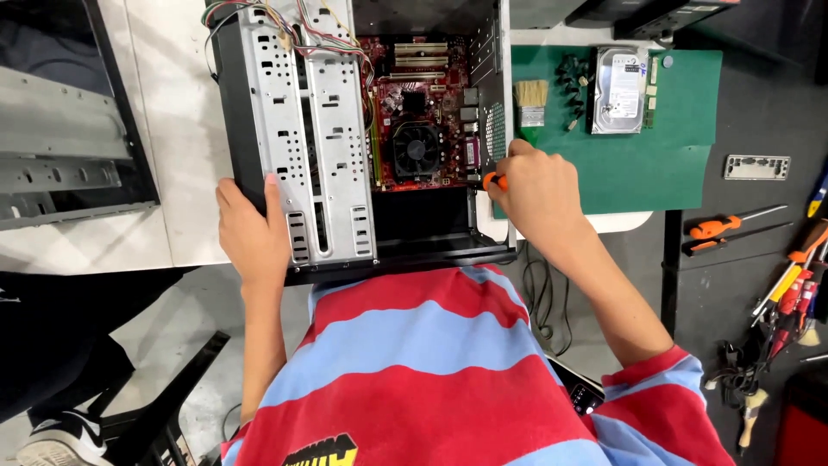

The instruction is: The person is disassembling a desktop computer by unscrewing and removing the power supply unit and the motherboard.

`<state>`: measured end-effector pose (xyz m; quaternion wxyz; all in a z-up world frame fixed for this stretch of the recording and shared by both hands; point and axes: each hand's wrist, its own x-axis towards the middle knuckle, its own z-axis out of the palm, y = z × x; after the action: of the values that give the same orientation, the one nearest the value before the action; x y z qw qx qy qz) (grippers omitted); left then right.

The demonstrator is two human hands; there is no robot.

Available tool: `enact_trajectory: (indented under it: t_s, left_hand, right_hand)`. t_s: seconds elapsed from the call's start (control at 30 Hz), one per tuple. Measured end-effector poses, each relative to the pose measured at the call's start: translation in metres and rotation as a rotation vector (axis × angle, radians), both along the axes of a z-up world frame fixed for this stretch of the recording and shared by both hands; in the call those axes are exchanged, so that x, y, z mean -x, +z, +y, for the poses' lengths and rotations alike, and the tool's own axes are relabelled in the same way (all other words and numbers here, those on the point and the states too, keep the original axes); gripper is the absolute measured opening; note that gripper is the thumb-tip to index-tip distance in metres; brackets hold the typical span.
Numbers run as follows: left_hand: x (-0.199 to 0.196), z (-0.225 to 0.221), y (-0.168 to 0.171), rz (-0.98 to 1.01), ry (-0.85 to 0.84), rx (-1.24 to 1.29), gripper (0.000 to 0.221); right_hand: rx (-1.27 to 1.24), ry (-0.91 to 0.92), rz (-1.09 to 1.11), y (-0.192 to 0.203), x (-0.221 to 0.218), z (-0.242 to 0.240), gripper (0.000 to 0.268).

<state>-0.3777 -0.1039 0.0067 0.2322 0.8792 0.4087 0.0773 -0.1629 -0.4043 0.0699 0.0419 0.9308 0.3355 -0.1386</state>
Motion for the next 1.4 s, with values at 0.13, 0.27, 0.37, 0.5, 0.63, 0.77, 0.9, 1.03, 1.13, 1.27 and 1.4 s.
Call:
enact_trajectory:
  t_s: [0.13,0.27,0.37,0.5,0.63,0.77,0.9,1.03,1.13,1.27,1.4]
  left_hand:
    - [-0.001,-0.001,0.003,-0.007,0.002,0.009,0.042]
    - [-0.001,-0.001,0.003,-0.008,-0.001,0.019,0.042]
    - [0.000,-0.001,0.003,-0.006,0.000,0.013,0.041]
    - [0.000,0.000,-0.001,-0.008,0.005,0.014,0.041]
    - [-0.001,0.000,0.002,0.000,0.000,0.011,0.041]
    - [-0.001,-0.001,0.004,-0.008,-0.007,0.022,0.041]
    - [-0.001,-0.001,0.005,-0.016,-0.004,0.028,0.041]
    - [-0.002,-0.001,0.007,-0.018,-0.008,0.023,0.041]
    - [-0.002,-0.001,0.006,-0.017,-0.013,0.021,0.039]
    - [-0.003,-0.002,0.008,-0.024,-0.016,0.024,0.039]
    - [-0.002,-0.001,0.008,-0.029,-0.022,0.021,0.039]
  right_hand:
    - [-0.008,-0.009,0.007,-0.003,-0.001,0.001,0.016]
    - [-0.006,-0.014,0.008,0.000,0.001,0.001,0.016]
    - [-0.006,-0.016,0.004,0.005,0.003,0.001,0.016]
    - [-0.019,-0.020,-0.004,0.014,0.006,-0.001,0.019]
    - [-0.026,-0.032,0.012,0.012,0.008,-0.002,0.019]
    - [-0.026,-0.047,0.028,0.009,0.013,0.001,0.019]
    - [-0.029,-0.071,0.032,0.008,0.022,0.004,0.018]
    - [-0.055,-0.086,0.024,0.008,0.017,-0.005,0.021]
    - [-0.025,-0.084,-0.016,0.012,0.018,-0.004,0.018]
    - [-0.054,-0.079,-0.026,0.010,0.019,-0.002,0.017]
    - [-0.064,-0.072,-0.006,0.011,0.020,-0.002,0.017]
